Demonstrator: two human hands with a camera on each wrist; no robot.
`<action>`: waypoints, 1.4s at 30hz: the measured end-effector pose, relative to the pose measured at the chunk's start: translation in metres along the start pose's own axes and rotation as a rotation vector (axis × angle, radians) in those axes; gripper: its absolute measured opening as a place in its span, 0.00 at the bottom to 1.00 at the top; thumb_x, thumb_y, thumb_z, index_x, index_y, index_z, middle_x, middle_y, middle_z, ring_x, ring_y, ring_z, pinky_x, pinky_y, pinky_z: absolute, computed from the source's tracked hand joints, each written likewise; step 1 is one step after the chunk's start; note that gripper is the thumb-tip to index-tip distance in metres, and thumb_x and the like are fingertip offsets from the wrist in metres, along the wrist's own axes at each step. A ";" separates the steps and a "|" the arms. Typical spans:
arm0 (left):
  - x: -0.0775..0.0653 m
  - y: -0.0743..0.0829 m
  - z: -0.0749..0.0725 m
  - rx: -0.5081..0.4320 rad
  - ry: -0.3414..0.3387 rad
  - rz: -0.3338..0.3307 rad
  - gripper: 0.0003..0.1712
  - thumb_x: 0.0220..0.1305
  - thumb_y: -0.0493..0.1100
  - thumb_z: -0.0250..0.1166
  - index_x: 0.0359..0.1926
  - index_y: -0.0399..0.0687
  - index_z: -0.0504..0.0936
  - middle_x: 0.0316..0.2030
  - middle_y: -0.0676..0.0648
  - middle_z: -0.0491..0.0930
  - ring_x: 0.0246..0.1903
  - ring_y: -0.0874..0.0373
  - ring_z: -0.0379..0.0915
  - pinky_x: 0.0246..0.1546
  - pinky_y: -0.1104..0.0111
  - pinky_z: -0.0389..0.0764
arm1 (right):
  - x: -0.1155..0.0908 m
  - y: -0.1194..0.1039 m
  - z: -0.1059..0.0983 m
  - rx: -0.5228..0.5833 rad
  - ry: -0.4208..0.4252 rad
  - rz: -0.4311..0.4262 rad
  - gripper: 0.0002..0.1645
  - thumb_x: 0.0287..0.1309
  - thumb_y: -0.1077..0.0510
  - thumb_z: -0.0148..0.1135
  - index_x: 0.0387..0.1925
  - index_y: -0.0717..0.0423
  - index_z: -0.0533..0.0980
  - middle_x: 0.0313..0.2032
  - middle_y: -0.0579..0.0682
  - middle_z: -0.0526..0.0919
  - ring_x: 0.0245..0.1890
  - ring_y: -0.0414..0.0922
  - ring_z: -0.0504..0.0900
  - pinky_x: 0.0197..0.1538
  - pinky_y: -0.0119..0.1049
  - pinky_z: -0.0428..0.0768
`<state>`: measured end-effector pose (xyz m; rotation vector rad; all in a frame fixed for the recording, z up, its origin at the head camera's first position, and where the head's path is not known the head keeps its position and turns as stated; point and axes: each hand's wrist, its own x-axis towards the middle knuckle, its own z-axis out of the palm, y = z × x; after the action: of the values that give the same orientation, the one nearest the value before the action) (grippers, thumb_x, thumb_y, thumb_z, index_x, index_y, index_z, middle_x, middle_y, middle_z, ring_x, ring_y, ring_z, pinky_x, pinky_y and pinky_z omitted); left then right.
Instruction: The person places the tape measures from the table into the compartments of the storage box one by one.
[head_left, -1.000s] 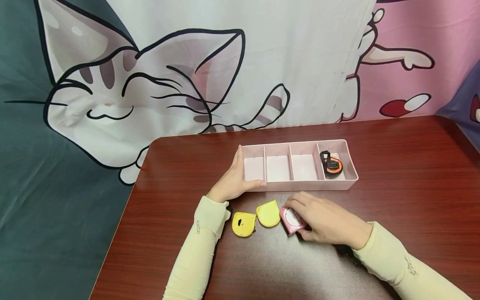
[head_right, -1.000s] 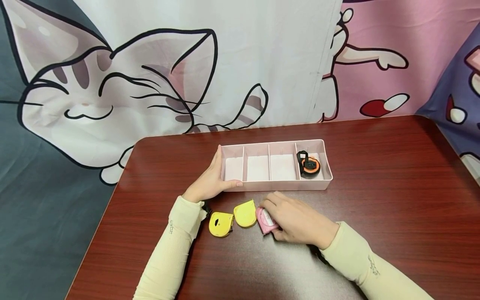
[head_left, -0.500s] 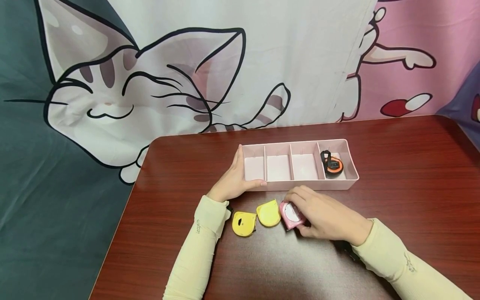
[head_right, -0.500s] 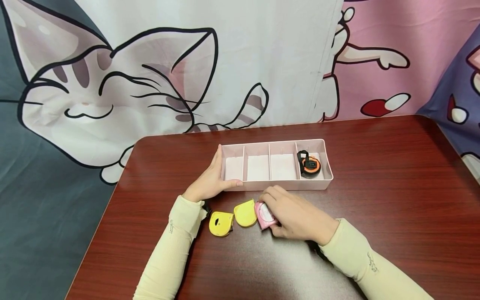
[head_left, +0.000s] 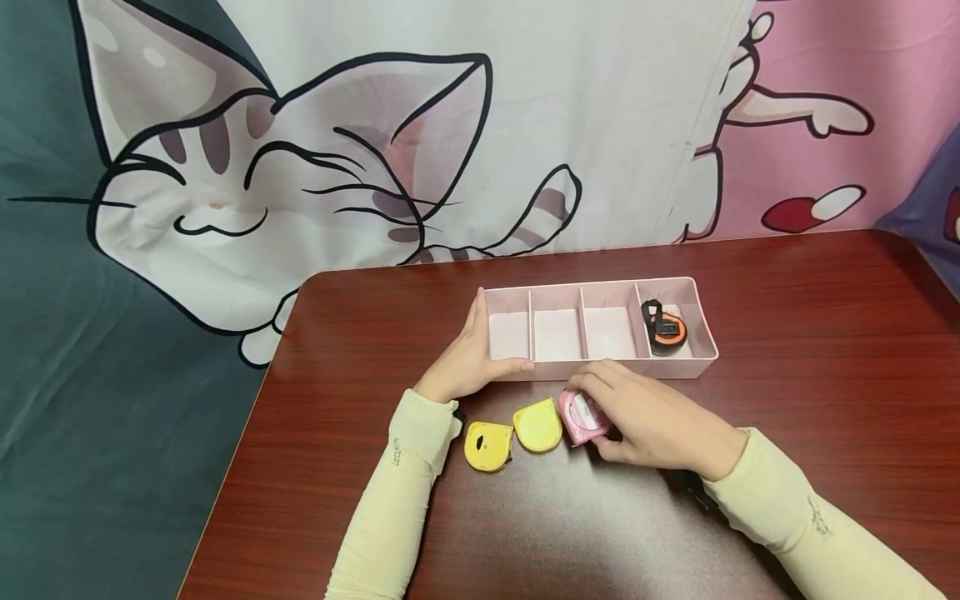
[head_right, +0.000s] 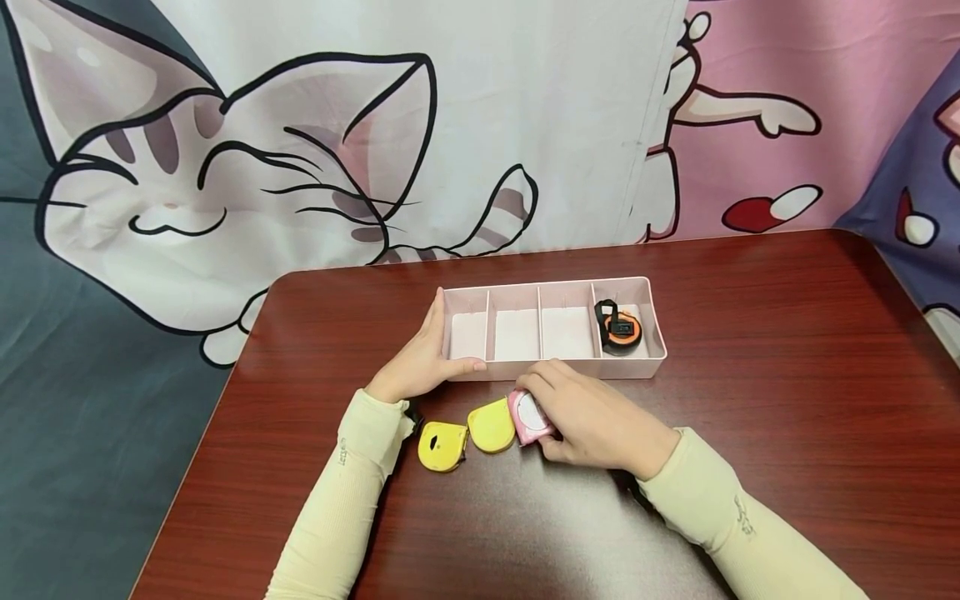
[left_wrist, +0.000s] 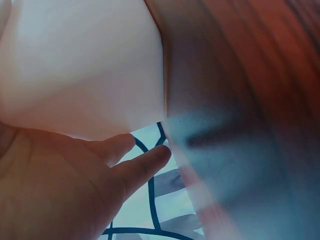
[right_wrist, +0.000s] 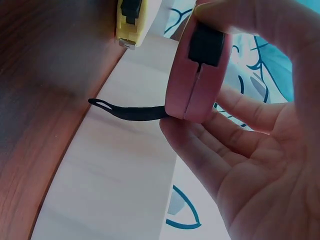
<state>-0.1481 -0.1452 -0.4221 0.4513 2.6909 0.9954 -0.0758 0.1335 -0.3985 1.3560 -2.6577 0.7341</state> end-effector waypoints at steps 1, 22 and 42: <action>0.000 0.000 0.000 -0.001 0.000 0.000 0.78 0.54 0.68 0.73 0.78 0.47 0.22 0.79 0.39 0.27 0.77 0.47 0.38 0.70 0.56 0.59 | 0.000 0.000 0.000 -0.001 -0.003 0.002 0.39 0.38 0.56 0.76 0.56 0.60 0.74 0.51 0.49 0.77 0.52 0.44 0.75 0.53 0.42 0.78; 0.000 0.001 0.000 -0.013 -0.003 -0.010 0.78 0.53 0.68 0.73 0.78 0.48 0.21 0.79 0.40 0.26 0.77 0.49 0.37 0.71 0.58 0.59 | 0.007 0.003 -0.008 -0.018 -0.005 -0.002 0.39 0.39 0.57 0.76 0.57 0.63 0.77 0.50 0.49 0.76 0.51 0.44 0.76 0.53 0.42 0.78; 0.000 0.001 -0.001 -0.017 -0.011 -0.002 0.78 0.55 0.65 0.74 0.78 0.46 0.21 0.79 0.44 0.23 0.77 0.50 0.34 0.71 0.59 0.57 | 0.010 0.006 -0.019 -0.019 0.029 0.025 0.39 0.41 0.57 0.76 0.58 0.60 0.76 0.52 0.50 0.76 0.52 0.45 0.75 0.53 0.44 0.78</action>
<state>-0.1481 -0.1446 -0.4206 0.4492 2.6706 1.0118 -0.0895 0.1372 -0.3809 1.3000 -2.6574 0.7237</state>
